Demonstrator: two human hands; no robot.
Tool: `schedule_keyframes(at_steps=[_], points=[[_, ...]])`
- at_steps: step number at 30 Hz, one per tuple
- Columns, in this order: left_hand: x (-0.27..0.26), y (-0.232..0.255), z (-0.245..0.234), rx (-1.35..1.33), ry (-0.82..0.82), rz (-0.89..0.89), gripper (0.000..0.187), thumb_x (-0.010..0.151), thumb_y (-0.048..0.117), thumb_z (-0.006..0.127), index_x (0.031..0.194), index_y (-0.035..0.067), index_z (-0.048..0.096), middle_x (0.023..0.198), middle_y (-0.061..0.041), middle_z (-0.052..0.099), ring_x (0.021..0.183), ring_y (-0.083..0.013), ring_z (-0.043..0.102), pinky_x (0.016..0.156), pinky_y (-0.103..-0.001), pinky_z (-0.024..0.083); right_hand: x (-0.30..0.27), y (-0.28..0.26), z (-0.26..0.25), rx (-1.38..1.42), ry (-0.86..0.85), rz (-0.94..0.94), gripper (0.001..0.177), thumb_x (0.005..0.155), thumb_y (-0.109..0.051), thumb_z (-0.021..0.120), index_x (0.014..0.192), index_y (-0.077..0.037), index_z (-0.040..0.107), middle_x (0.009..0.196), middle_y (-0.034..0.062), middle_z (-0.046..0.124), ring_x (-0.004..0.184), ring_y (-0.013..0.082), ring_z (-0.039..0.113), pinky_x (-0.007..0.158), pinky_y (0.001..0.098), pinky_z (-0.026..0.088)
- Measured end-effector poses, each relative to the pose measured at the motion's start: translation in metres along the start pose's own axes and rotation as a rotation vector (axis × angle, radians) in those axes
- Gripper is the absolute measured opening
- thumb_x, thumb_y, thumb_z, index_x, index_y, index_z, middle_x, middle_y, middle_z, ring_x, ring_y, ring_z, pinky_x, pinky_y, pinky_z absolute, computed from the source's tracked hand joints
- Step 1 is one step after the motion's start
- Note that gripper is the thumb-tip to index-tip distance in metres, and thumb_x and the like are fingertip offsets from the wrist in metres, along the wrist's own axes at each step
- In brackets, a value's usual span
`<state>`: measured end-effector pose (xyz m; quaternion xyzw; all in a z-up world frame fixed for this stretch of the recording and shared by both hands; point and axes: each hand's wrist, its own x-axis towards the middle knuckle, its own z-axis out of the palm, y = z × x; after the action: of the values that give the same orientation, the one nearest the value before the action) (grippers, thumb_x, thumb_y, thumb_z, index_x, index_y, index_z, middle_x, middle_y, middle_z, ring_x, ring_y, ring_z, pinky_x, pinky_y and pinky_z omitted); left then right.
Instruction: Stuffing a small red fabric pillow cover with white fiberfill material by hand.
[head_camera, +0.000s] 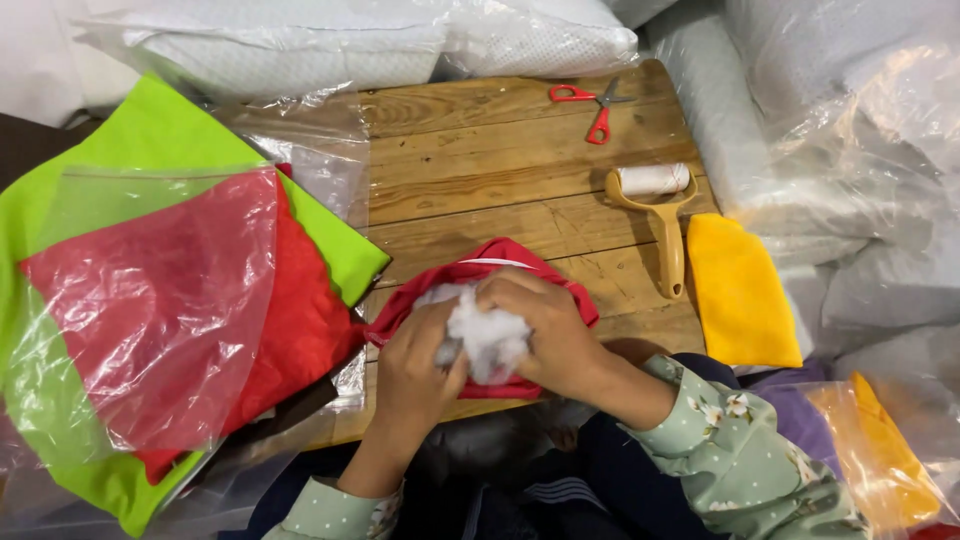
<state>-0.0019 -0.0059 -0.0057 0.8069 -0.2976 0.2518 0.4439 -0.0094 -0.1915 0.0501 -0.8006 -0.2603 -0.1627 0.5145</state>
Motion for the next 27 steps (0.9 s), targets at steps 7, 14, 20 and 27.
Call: schedule_keyframes(at_steps=[7,14,20,27], points=[[0.013,0.003,-0.023,-0.035,0.058,-0.087,0.031,0.085,-0.004,0.060,0.109,0.009,0.075,0.092,-0.005,0.070,0.081,-0.0283,0.071,0.074,-0.040,0.060,0.013,-0.009,-0.023,-0.002,0.095,0.112,0.011,0.082,-0.013,0.076,0.084,-0.009,0.066,0.078,0.0089,0.070,0.069,0.0284,0.068,0.060,0.0360,0.052],[0.014,-0.015,-0.045,-0.003,0.331,-0.301,0.016,0.094,-0.002,0.061,0.105,0.002,0.072,0.085,-0.013,0.066,0.075,-0.0336,0.065,0.075,-0.044,0.054,0.019,-0.002,-0.055,-0.334,0.117,0.207,0.023,0.073,0.002,0.075,0.090,-0.010,0.065,0.081,0.0137,0.070,0.072,0.0385,0.069,0.062,0.0443,0.053],[0.015,-0.004,-0.021,-0.088,0.385,-0.307,0.010,0.094,0.010,0.067,0.100,0.004,0.073,0.078,-0.014,0.066,0.073,-0.0373,0.068,0.071,-0.043,0.055,0.002,0.009,-0.007,-0.326,-0.308,0.065,0.026,0.077,-0.001,0.067,0.102,-0.005,0.071,0.108,0.0213,0.071,0.104,0.0444,0.068,0.085,0.0503,0.058],[0.019,0.007,-0.022,-0.130,0.387,-0.313,0.013,0.097,0.013,0.062,0.097,0.005,0.072,0.076,-0.014,0.065,0.071,-0.0380,0.066,0.070,-0.044,0.055,0.008,0.007,-0.014,-0.546,-0.755,0.155,0.058,0.073,0.000,0.069,0.130,0.010,0.061,0.124,0.0335,0.063,0.119,0.0520,0.058,0.093,0.0562,0.051]])
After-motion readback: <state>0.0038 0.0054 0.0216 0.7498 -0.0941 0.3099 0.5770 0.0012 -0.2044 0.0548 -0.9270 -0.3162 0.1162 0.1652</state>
